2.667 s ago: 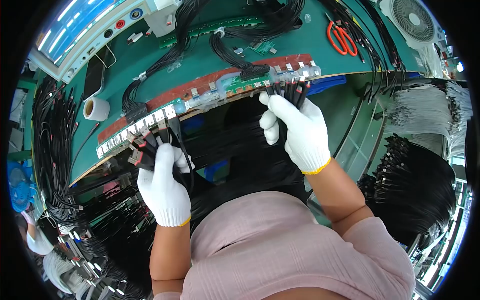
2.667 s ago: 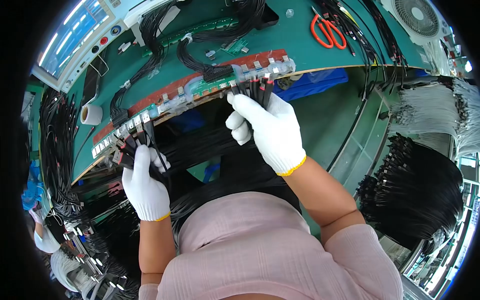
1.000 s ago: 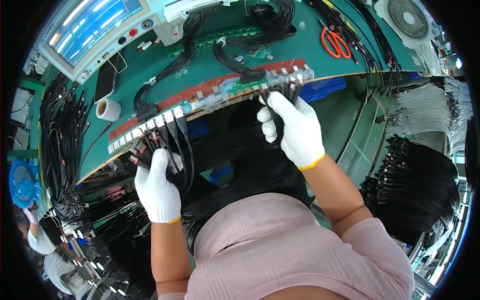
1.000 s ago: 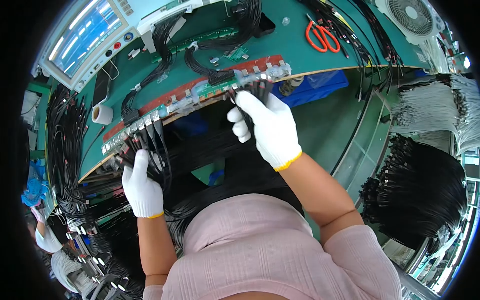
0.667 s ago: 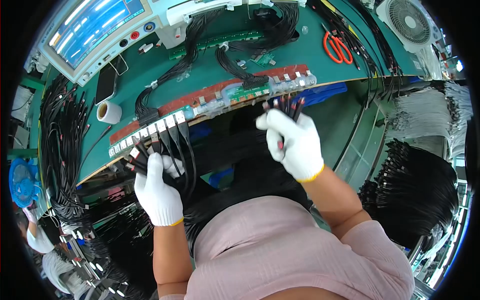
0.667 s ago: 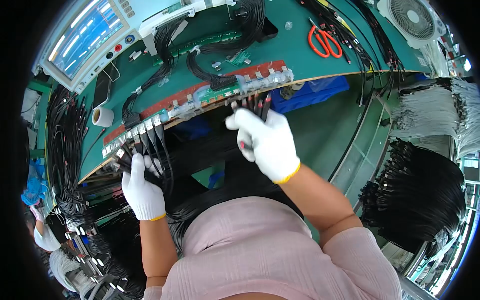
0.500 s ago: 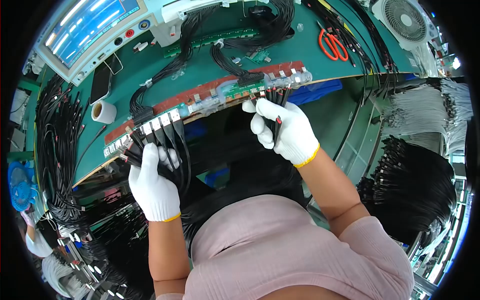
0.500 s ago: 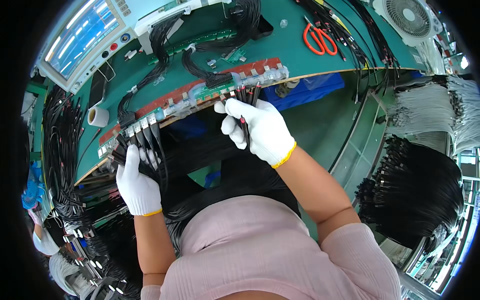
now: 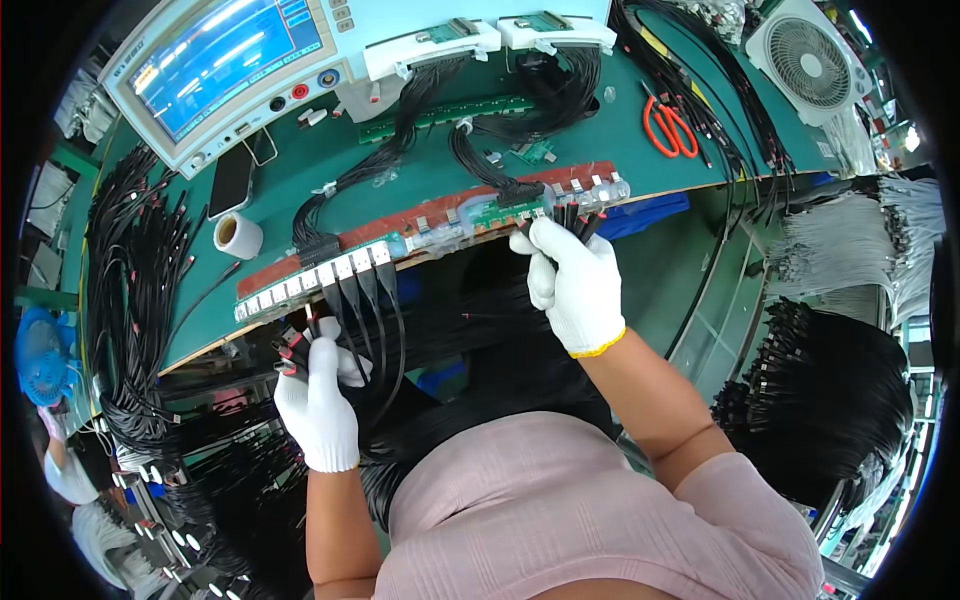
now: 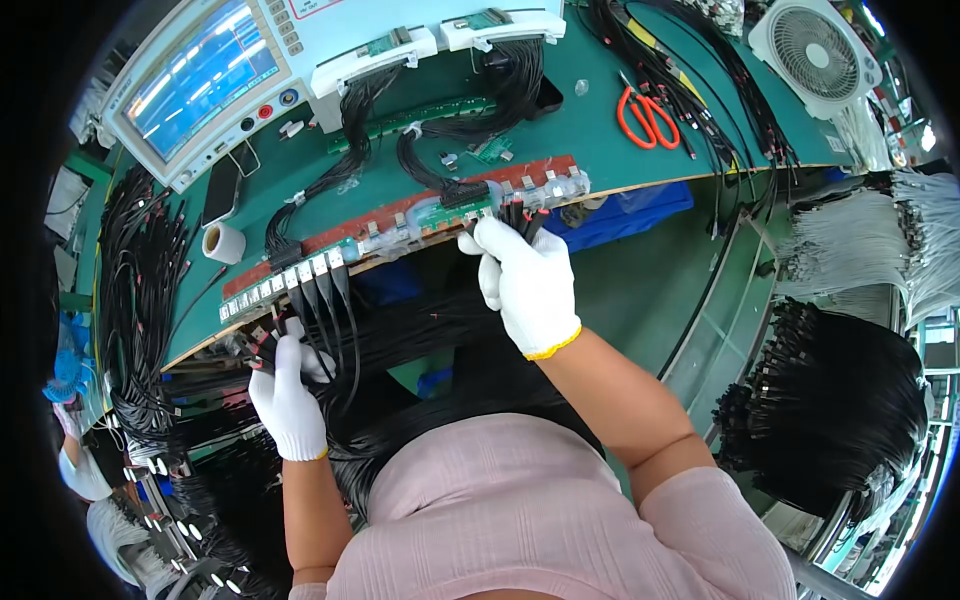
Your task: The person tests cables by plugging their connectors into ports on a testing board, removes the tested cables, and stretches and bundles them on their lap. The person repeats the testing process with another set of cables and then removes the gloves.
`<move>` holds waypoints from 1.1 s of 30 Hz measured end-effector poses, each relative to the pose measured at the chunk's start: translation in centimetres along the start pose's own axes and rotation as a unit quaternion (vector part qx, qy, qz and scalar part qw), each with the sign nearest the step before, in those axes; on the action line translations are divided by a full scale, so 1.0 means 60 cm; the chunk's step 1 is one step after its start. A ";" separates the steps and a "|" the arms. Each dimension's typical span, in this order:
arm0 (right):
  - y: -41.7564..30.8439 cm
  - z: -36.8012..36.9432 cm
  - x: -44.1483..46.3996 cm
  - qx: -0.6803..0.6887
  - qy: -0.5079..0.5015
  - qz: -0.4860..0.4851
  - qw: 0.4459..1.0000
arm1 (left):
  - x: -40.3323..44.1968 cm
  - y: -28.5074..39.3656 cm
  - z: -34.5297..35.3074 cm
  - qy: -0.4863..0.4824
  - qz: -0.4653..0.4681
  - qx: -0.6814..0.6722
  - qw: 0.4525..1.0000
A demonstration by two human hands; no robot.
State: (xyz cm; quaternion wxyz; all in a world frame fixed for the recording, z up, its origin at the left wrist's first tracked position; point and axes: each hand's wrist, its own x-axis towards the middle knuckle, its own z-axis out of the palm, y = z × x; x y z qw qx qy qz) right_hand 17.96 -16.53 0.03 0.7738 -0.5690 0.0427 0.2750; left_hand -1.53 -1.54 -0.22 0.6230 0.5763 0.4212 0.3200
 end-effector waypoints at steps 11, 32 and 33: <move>-0.006 -0.037 -0.015 0.001 -0.004 0.031 1.000 | 0.017 0.004 0.038 0.020 -0.054 -0.155 0.986; -0.009 -0.028 -0.029 -0.041 -0.066 0.083 0.994 | 0.042 -0.009 -0.038 -0.052 -0.102 -0.095 0.989; -0.020 -0.026 -0.017 -0.049 -0.073 0.094 0.992 | 0.044 -0.011 -0.034 -0.058 -0.114 -0.102 0.986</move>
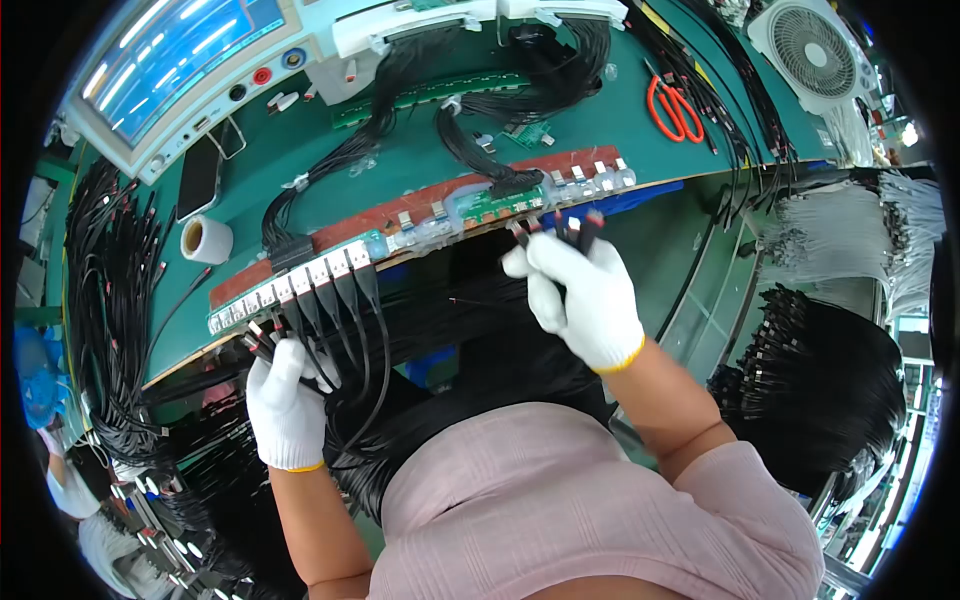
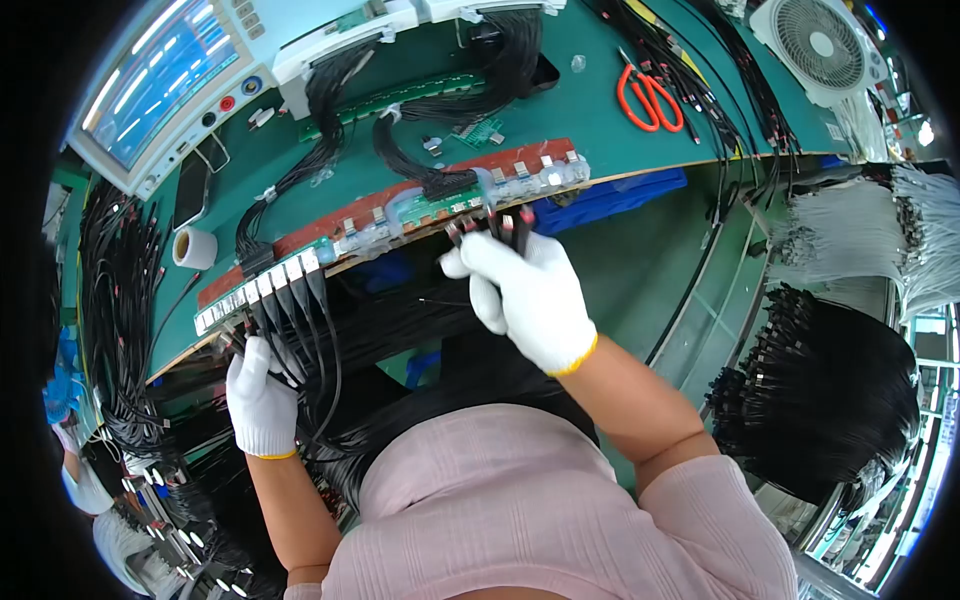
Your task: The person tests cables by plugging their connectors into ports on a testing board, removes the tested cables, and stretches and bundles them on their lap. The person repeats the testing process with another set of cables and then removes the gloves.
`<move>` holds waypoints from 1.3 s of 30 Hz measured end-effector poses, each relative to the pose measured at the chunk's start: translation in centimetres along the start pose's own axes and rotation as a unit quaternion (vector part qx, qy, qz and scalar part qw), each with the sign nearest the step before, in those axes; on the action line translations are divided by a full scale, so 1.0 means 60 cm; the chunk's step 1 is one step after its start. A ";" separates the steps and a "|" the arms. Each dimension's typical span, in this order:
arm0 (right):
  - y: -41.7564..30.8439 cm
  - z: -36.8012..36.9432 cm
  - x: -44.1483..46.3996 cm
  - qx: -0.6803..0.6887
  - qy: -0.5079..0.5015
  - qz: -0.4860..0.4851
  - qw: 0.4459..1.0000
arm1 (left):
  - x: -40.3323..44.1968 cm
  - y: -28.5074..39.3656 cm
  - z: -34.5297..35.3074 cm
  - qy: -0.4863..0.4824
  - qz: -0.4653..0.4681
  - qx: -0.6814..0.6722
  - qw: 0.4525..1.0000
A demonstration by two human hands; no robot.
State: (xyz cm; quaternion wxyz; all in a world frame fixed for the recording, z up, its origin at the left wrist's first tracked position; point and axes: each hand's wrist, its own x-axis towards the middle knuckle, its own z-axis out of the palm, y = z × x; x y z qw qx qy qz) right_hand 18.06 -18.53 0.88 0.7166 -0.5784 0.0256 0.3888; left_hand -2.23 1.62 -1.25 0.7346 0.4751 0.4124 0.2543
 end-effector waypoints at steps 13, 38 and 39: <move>0.003 0.000 0.020 0.009 0.046 -0.018 0.999 | -0.001 0.016 0.029 0.038 0.025 0.080 0.996; 0.009 0.001 -0.005 0.007 0.015 -0.007 1.000 | -0.019 0.020 0.010 0.114 0.058 0.119 0.985; 0.003 0.001 0.001 0.005 -0.006 -0.024 1.000 | -0.022 0.019 0.018 0.125 0.064 0.117 0.983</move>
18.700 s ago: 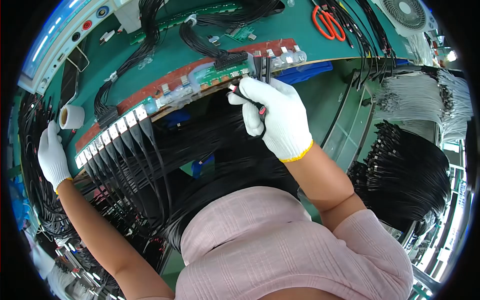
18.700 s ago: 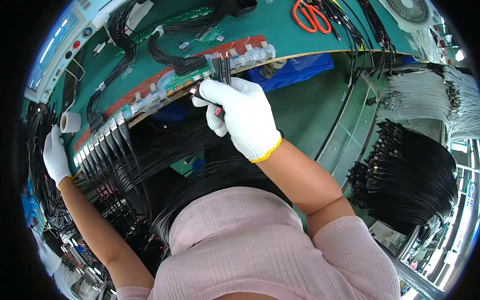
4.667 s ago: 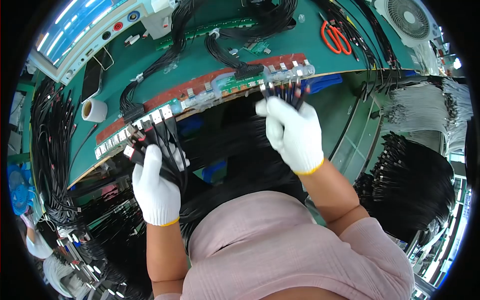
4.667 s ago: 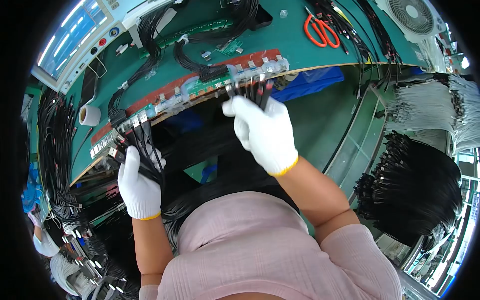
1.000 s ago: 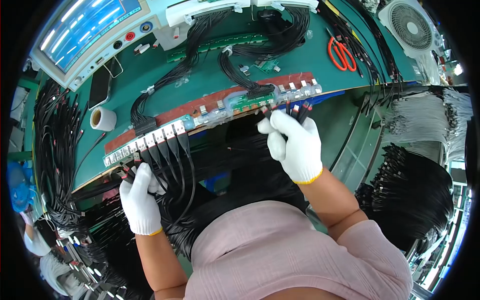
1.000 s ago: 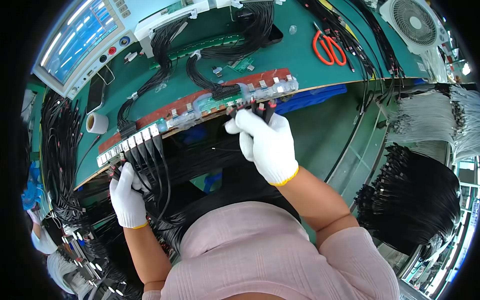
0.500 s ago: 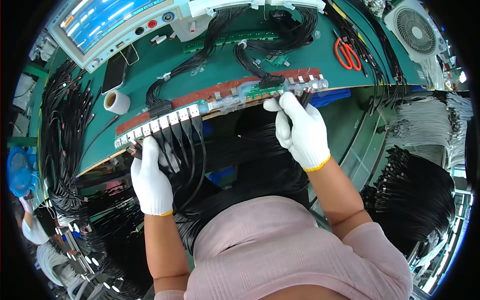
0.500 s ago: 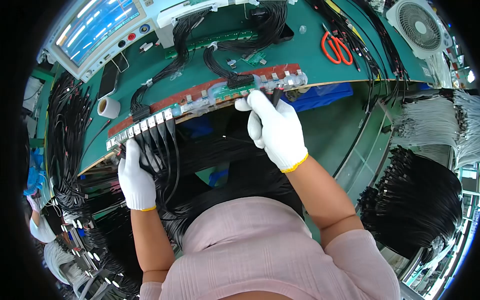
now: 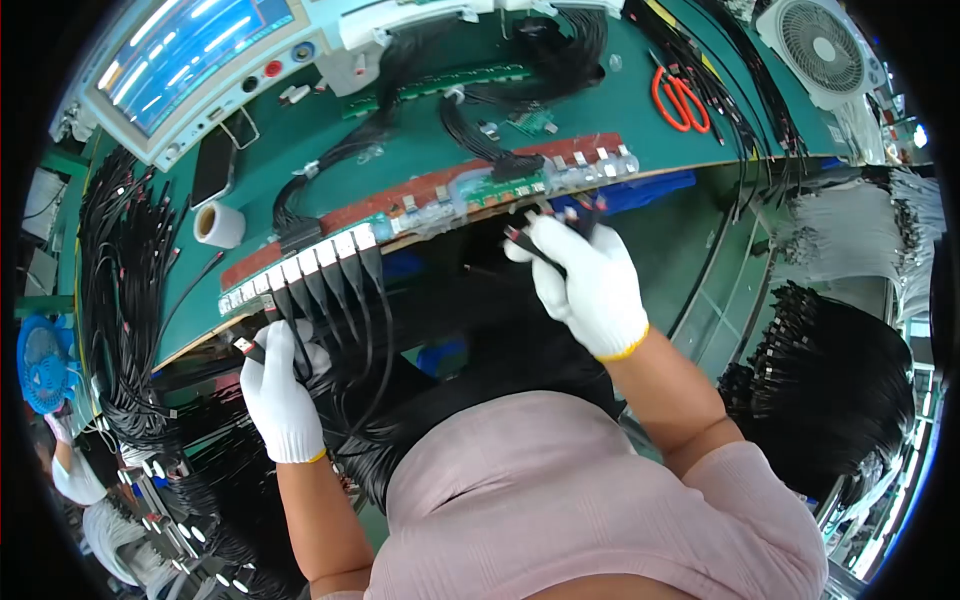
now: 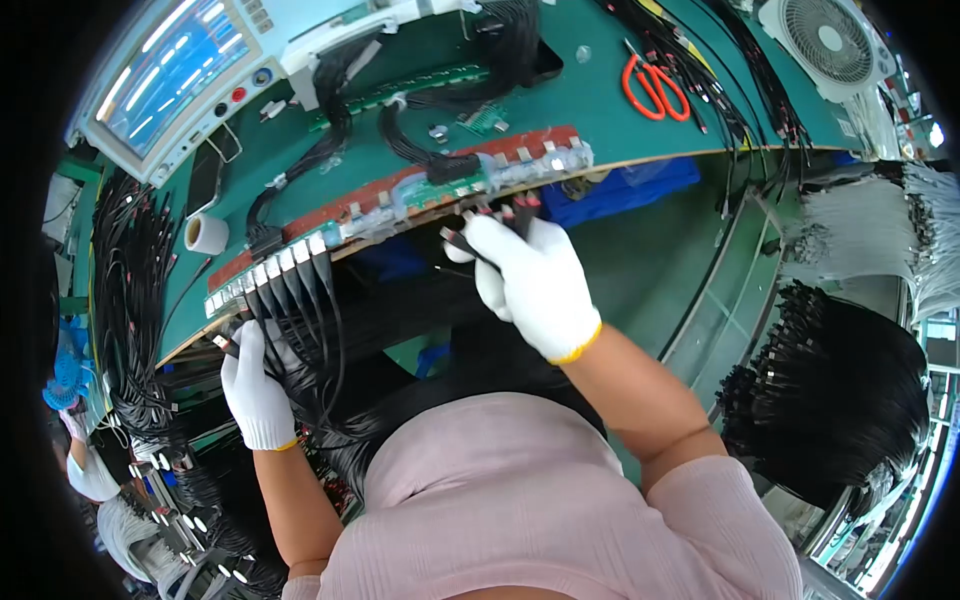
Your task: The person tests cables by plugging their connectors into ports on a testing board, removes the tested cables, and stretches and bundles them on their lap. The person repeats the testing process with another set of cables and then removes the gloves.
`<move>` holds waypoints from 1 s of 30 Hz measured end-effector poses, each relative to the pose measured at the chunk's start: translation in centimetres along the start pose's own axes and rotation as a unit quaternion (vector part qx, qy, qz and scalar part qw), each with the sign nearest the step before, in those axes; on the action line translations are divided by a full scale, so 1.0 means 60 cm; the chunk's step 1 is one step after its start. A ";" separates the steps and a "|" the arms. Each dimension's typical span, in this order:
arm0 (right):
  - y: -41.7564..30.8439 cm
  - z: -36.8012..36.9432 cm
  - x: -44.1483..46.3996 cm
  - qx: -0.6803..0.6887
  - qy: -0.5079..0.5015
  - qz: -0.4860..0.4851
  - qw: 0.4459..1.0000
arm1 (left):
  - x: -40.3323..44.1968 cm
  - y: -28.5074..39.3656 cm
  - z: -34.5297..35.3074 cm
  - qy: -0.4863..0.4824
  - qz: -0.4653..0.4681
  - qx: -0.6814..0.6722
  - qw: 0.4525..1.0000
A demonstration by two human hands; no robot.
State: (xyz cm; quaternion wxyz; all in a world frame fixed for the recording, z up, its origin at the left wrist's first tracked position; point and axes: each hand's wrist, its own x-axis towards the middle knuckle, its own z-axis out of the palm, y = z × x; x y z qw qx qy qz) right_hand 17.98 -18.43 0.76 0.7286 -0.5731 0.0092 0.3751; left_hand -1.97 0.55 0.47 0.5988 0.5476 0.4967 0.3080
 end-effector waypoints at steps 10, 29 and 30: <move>-0.003 -0.007 0.029 0.038 -0.038 0.039 0.998 | 0.011 0.001 0.025 0.016 0.023 -0.070 0.997; 0.002 -0.019 0.028 -0.048 0.010 -0.044 0.998 | 0.022 -0.013 -0.017 0.056 0.059 0.040 0.996; 0.001 -0.018 0.028 -0.041 0.009 -0.040 0.998 | 0.024 -0.012 -0.019 0.054 0.072 0.060 0.994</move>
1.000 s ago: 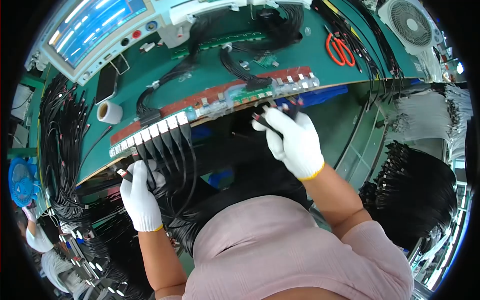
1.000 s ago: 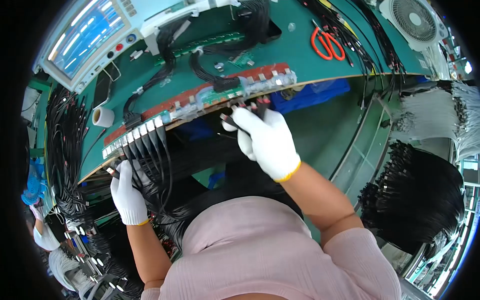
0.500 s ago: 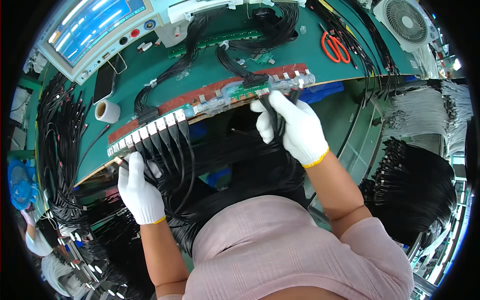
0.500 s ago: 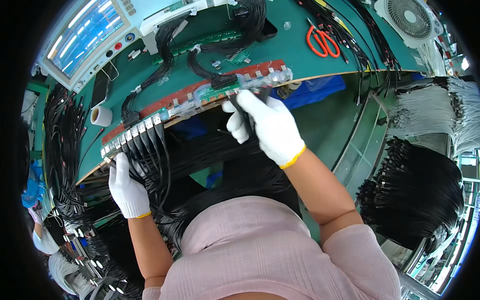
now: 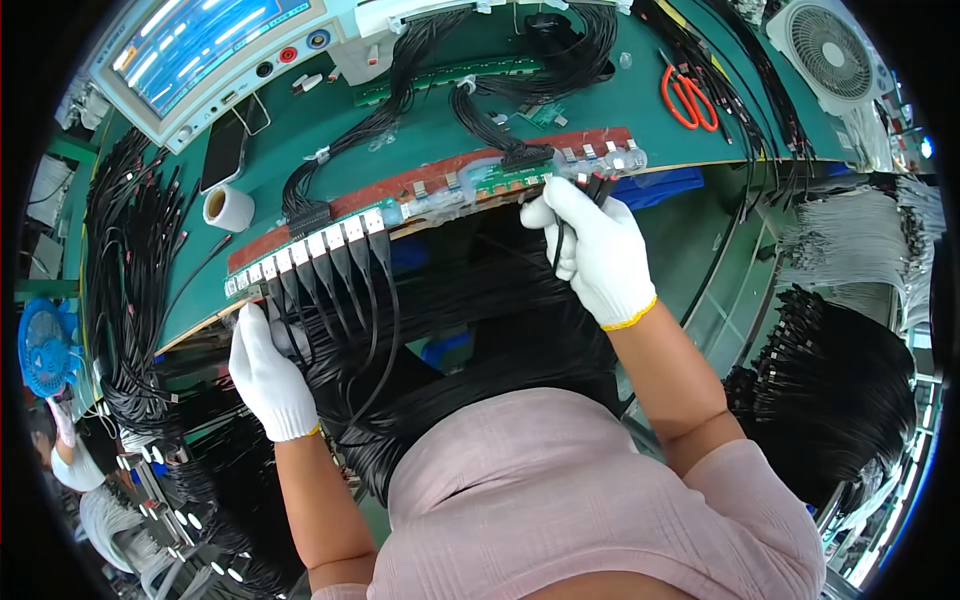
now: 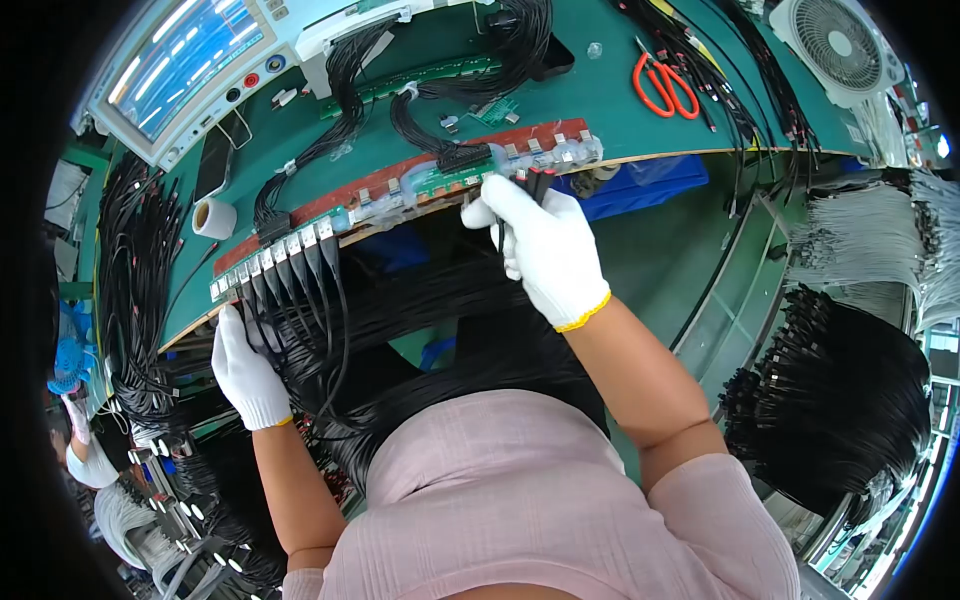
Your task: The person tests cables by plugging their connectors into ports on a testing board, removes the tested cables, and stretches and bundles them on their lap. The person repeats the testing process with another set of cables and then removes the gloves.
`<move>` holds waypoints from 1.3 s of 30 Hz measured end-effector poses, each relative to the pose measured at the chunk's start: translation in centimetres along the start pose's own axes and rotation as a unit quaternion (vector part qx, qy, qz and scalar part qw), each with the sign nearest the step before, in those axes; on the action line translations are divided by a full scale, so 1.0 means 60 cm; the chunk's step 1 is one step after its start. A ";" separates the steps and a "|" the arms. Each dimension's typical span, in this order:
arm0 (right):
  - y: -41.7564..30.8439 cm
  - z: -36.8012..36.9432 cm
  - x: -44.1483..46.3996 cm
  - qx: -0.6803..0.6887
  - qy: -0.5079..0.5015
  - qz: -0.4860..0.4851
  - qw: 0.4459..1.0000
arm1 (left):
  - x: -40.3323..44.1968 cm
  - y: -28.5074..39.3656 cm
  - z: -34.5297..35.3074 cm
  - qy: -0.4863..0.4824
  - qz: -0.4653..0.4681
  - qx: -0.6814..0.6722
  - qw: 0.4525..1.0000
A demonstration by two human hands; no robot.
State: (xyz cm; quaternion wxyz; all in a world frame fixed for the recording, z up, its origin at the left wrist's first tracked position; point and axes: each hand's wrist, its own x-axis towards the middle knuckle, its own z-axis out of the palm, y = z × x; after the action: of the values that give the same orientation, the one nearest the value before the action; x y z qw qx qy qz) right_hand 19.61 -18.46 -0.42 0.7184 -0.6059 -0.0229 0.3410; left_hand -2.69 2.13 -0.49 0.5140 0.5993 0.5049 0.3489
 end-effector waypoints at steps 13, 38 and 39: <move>0.029 0.007 -0.012 0.071 -0.001 -0.035 0.997 | -0.001 0.010 0.018 -0.040 -0.109 -0.144 0.983; -0.004 0.003 -0.024 0.012 -0.005 0.020 1.000 | 0.158 -0.120 -0.072 0.062 0.081 0.204 0.974; -0.003 0.000 -0.023 0.006 -0.034 0.021 0.999 | 0.158 -0.122 -0.069 0.055 0.072 0.142 0.986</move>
State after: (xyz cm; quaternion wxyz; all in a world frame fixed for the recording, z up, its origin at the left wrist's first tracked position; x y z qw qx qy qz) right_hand 18.63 -19.17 0.27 0.7133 -0.5900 -0.0329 0.3769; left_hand -6.04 12.06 -7.60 0.3687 0.6809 0.5325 0.3418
